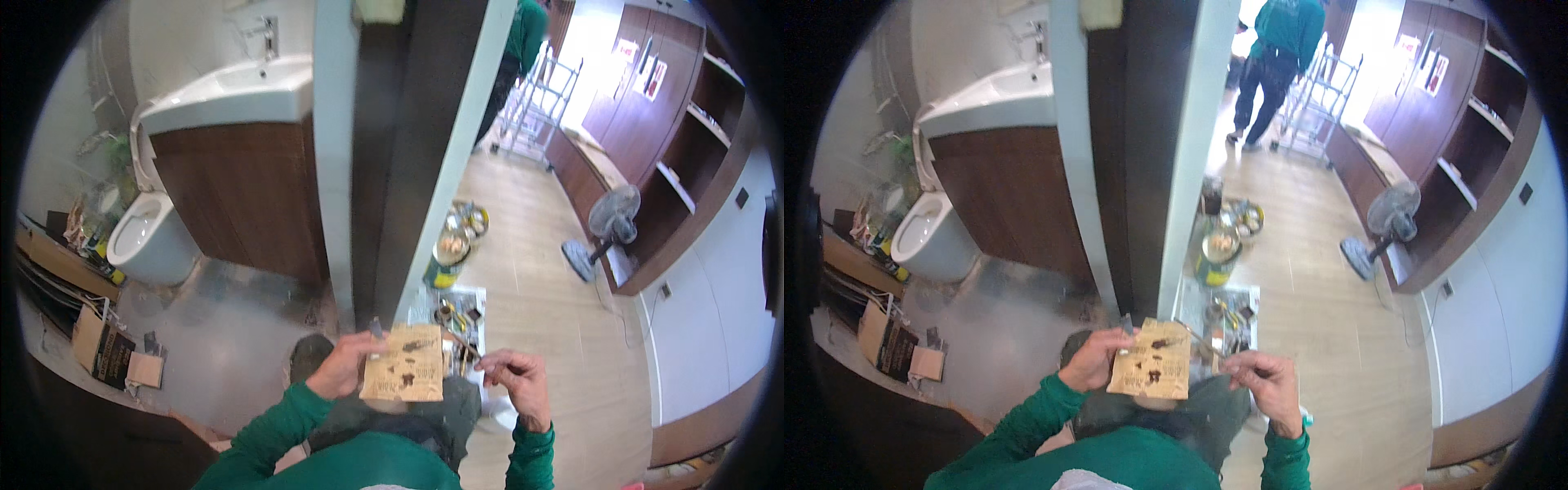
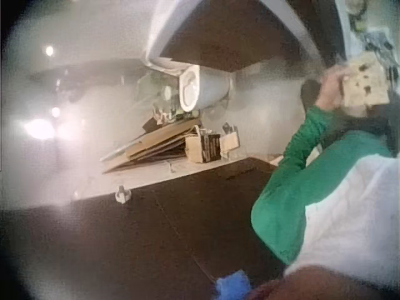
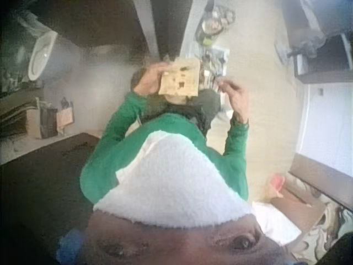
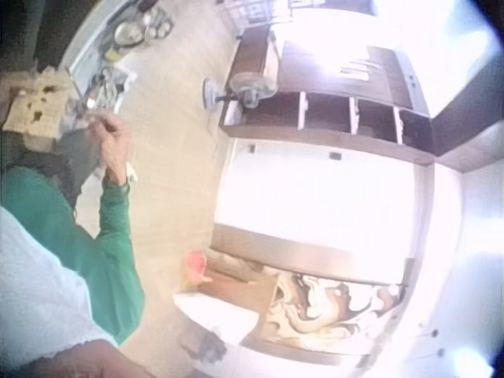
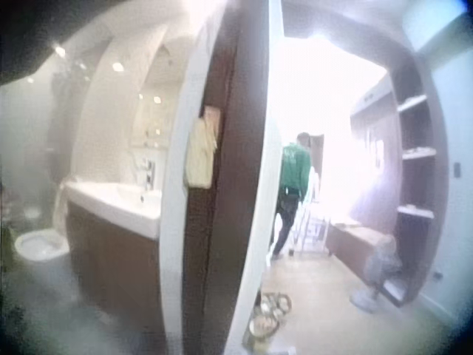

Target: The person sits on the floor and uses a small brush to apply dark stain to a vertical wooden door frame. They repeatedly dip the brush into a container and apply the stain to the frame's edge.

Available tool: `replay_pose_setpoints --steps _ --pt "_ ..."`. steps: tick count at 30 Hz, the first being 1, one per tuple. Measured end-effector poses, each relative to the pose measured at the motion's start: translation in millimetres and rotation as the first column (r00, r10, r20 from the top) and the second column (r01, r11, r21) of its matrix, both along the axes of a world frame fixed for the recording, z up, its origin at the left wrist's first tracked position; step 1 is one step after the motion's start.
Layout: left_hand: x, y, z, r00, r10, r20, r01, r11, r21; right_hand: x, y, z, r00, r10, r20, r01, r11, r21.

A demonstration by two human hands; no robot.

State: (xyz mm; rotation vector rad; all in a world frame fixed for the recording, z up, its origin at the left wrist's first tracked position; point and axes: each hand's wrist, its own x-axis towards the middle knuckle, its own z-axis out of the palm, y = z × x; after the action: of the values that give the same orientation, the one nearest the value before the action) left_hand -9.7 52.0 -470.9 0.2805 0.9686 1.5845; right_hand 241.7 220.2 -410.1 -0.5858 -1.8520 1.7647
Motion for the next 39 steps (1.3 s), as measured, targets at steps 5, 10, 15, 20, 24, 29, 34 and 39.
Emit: replay_pose_setpoints --steps 5,10,15,20,24,29,34,39 --pt "-14.7 -16.1 20.6 0.999 0.004 -0.035 -0.001 0.996 0.088 -19.9 0.8 15.8 0.979 0.169 -0.118 -0.18 0.98 -0.089" --pt "-33.9 -27.0 30.9 0.985 0.105 -0.134 -0.1 0.994 0.044 -31.9 -1.6 38.4 0.877 0.339 -0.341 -0.374 0.926 -0.043" --pt "-46.8 -35.6 34.7 0.97 0.17 -0.174 -0.157 0.984 0.082 -45.7 -14.0 45.3 0.892 0.156 -0.423 -0.102 0.984 0.148" --pt "-53.5 -46.6 45.0 0.96 0.214 -0.18 -0.201 0.976 0.089 -59.5 -11.4 52.6 0.76 0.185 -0.623 -0.146 0.983 0.114" --pt "-57.1 -53.4 50.9 0.954 0.245 -0.173 -0.226 0.966 0.124 -71.6 -14.0 54.7 0.747 0.172 -0.642 -0.065 0.98 0.187" --pt "-61.7 -58.8 56.5 0.955 0.258 -0.148 -0.24 0.962 0.128 -89.9 -18.9 53.3 0.729 -0.088 -0.679 0.116 0.993 -0.004" --pt "-59.2 -57.8 67.9 0.957 0.267 -0.117 -0.246 0.955 0.168 -103.1 -21.4 58.3 0.775 -0.113 -0.622 0.089 0.994 -0.069" --pt "-55.9 -60.2 76.1 0.958 0.243 -0.15 -0.224 0.965 0.138 -100.6 -29.3 59.5 0.856 -0.086 -0.509 0.079 0.996 -0.035"
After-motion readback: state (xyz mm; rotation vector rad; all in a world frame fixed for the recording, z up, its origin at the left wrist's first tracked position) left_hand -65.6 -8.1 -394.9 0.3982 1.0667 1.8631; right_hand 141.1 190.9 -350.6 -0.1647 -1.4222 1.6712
